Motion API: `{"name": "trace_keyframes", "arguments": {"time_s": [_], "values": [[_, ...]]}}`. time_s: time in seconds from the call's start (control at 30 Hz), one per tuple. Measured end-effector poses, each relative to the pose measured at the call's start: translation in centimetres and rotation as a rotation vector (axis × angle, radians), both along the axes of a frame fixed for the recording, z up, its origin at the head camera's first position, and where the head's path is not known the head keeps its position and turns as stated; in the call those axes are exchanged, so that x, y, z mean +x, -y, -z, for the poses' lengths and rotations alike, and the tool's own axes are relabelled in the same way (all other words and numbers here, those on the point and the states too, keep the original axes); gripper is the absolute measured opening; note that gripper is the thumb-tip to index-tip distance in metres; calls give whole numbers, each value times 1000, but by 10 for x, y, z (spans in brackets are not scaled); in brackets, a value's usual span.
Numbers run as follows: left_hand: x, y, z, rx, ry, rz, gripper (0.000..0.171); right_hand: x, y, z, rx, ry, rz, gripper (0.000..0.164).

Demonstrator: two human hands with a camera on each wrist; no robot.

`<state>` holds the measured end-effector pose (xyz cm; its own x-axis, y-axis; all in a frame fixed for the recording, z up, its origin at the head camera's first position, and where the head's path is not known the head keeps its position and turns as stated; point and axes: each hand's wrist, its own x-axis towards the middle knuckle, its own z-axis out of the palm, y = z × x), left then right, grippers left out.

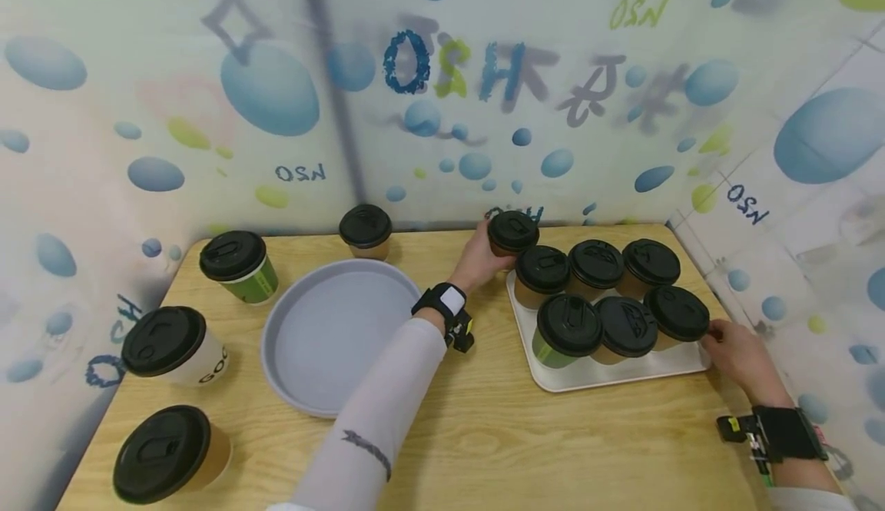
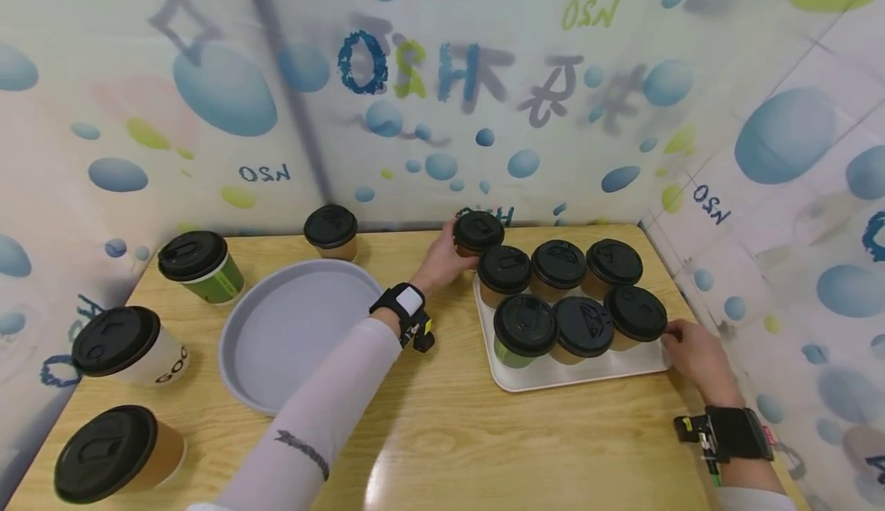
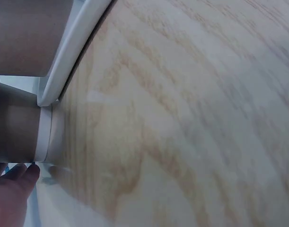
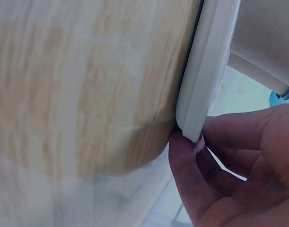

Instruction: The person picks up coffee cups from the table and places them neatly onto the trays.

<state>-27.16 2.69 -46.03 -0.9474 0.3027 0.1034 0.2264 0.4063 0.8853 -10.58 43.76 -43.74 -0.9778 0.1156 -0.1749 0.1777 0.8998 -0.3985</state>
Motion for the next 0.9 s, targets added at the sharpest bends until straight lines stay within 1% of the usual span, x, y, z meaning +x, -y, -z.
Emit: {"name": "trace_keyframes", "arguments": {"time_s": [0.17, 0.33, 0.47, 0.6, 0.77, 0.9], "values": [[4, 1, 1, 10, 29, -26, 82, 1, 1, 3, -4, -13, -8, 21], [8, 5, -4, 53, 16, -39, 85, 1, 0, 3, 11, -31, -21, 21], [11, 14, -9, 67, 11, -56, 86, 1, -1, 1, 24, -33, -25, 23], [15, 25, -13, 71, 17, -79, 87, 1, -1, 0, 25, -14, -19, 24], [23, 38, -25, 89, 14, -104, 88, 0, 0, 0, 24, -11, -16, 24], [35, 48, -39, 86, -3, -113, 87, 0, 0, 0, 16, -19, -21, 25]]}}
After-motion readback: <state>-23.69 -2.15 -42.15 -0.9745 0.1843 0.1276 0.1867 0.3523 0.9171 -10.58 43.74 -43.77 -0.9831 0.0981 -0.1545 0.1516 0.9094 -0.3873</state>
